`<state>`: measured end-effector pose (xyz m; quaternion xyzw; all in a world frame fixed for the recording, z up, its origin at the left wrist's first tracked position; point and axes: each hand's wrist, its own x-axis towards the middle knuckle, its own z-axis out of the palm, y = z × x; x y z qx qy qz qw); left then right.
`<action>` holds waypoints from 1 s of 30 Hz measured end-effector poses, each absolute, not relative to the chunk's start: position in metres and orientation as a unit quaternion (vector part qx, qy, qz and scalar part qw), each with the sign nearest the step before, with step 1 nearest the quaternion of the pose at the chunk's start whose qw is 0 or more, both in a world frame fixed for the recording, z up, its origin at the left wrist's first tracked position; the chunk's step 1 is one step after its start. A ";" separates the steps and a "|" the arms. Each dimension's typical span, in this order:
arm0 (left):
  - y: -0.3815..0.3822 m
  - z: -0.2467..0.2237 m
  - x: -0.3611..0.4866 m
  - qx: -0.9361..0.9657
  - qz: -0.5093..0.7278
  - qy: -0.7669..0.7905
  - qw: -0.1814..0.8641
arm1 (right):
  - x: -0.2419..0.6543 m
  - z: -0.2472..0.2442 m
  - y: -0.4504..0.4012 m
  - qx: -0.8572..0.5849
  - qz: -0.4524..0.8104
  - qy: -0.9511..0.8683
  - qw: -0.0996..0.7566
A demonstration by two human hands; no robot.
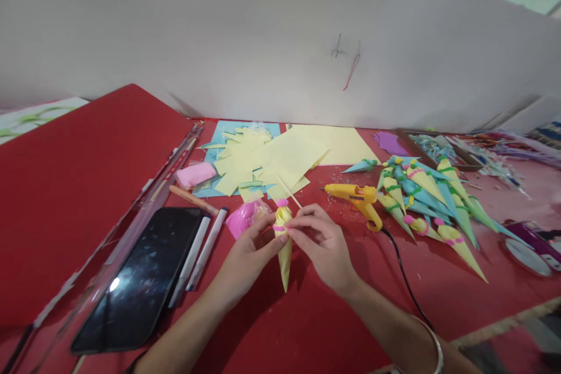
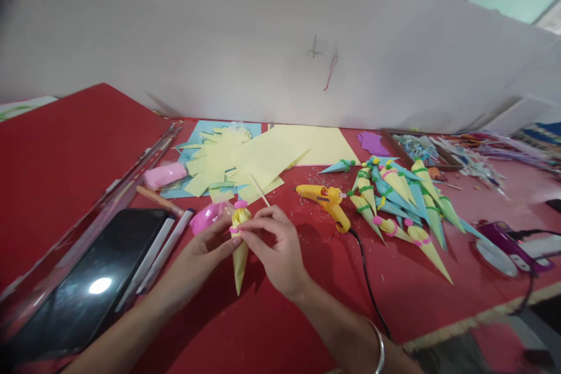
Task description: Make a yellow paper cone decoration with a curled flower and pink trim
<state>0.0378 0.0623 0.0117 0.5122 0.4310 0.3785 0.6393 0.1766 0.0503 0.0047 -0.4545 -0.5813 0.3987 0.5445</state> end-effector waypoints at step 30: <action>0.059 0.008 0.040 0.597 0.387 0.479 0.514 | 0.174 0.001 0.051 -0.438 0.459 -0.542 0.551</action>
